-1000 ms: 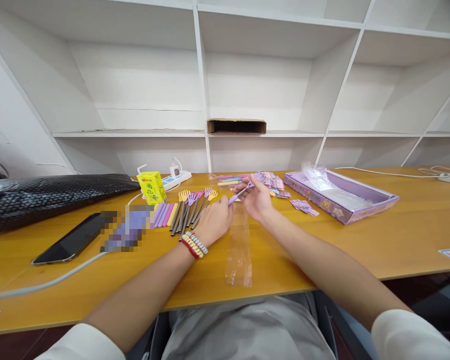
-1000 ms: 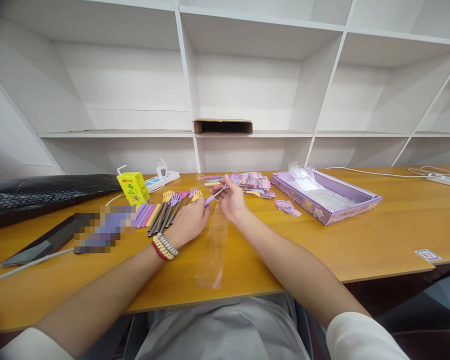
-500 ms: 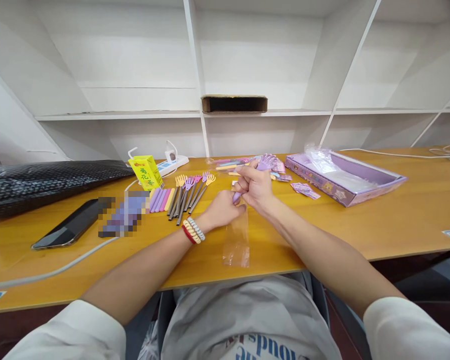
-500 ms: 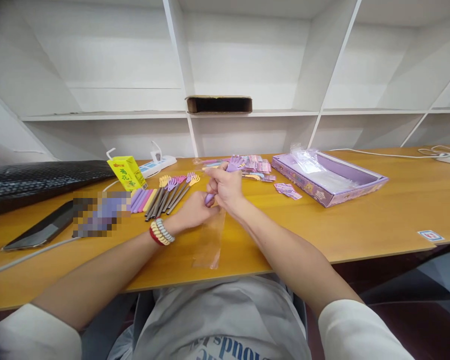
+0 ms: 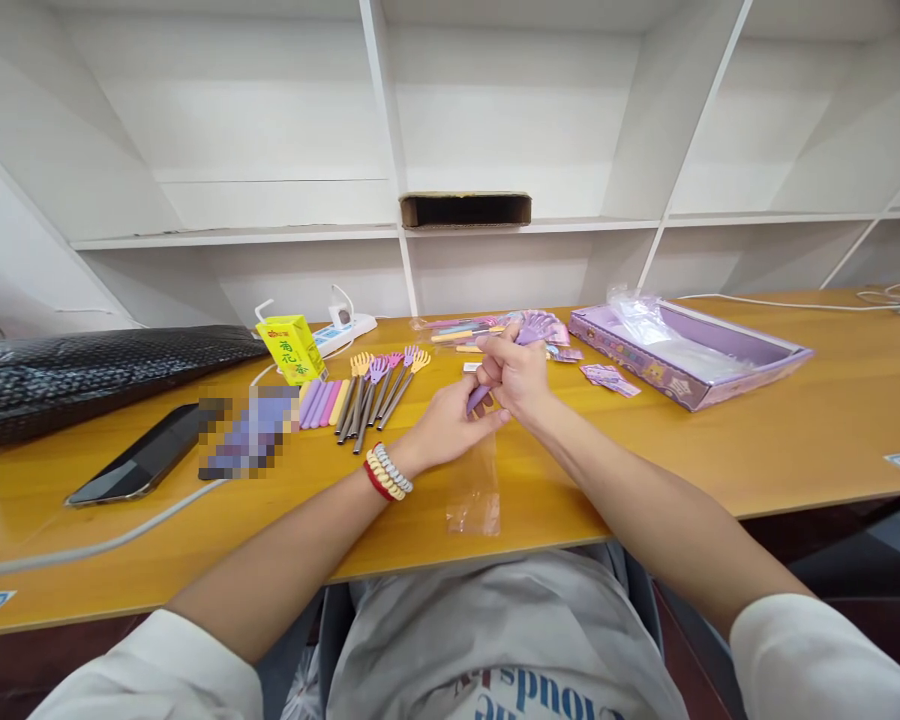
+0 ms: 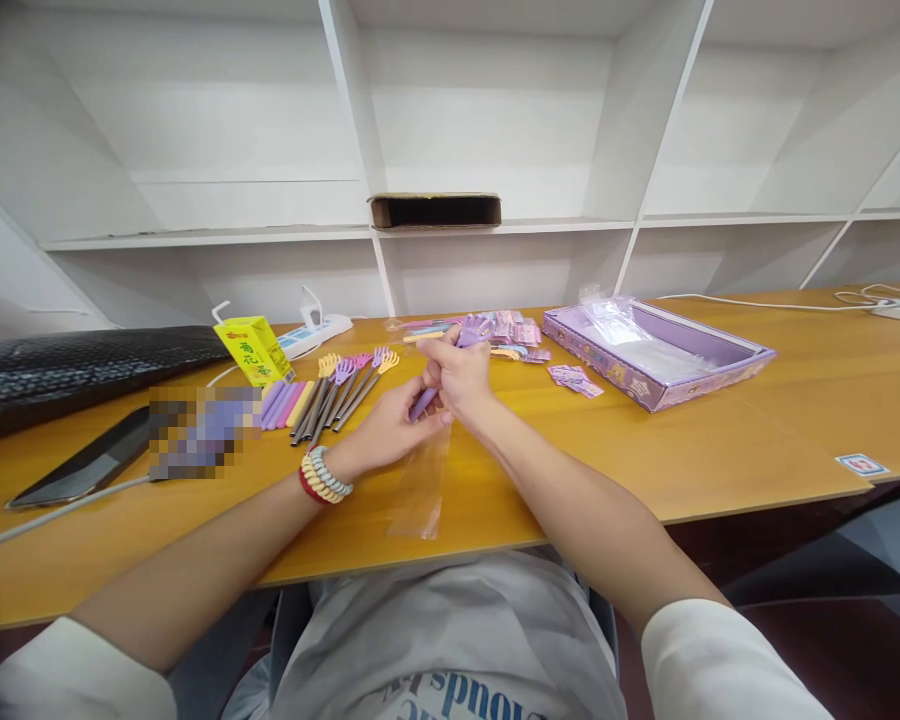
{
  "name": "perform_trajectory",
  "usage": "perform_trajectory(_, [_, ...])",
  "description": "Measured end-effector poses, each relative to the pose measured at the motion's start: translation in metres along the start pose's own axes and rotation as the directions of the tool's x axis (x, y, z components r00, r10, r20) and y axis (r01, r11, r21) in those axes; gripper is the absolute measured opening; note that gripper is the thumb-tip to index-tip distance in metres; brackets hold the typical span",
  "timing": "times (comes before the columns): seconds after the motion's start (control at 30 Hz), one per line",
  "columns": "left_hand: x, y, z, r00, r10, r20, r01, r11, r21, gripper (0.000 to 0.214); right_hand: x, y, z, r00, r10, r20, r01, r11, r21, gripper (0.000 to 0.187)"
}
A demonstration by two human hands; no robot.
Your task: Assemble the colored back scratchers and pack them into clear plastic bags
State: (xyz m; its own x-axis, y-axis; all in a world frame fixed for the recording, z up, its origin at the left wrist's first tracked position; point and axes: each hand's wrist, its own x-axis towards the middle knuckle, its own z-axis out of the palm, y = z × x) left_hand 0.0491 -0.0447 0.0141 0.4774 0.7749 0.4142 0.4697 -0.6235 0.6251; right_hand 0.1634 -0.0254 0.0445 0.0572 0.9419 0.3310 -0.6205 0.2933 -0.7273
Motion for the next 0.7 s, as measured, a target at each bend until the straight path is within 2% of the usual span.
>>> perform_trajectory(0.1, [-0.001, 0.003, 0.002, 1.0, -0.005, -0.002, 0.005, 0.995, 0.099, 0.034, 0.001, 0.0, 0.001, 1.0, 0.009, -0.018, -0.009, 1.0, 0.03, 0.045])
perform_trajectory(0.37, [-0.002, 0.001, 0.009, 0.994, -0.05, -0.1, 0.081, 0.938, 0.336, 0.033, -0.003, -0.001, 0.009, 0.998, 0.027, -0.051, -0.025, 0.999, 0.029, 0.048])
perform_trajectory(0.53, [-0.001, 0.004, 0.011, 0.988, -0.091, -0.127, 0.135, 0.909, 0.394, 0.038, -0.003, -0.005, 0.008, 0.999, 0.025, -0.047, -0.023, 0.999, 0.03, 0.049])
perform_trajectory(0.7, [0.003, 0.009, 0.008, 0.991, -0.083, -0.101, 0.115, 0.921, 0.371, 0.042, 0.0, -0.013, 0.007, 0.998, 0.008, -0.057, -0.007, 0.999, 0.031, 0.054])
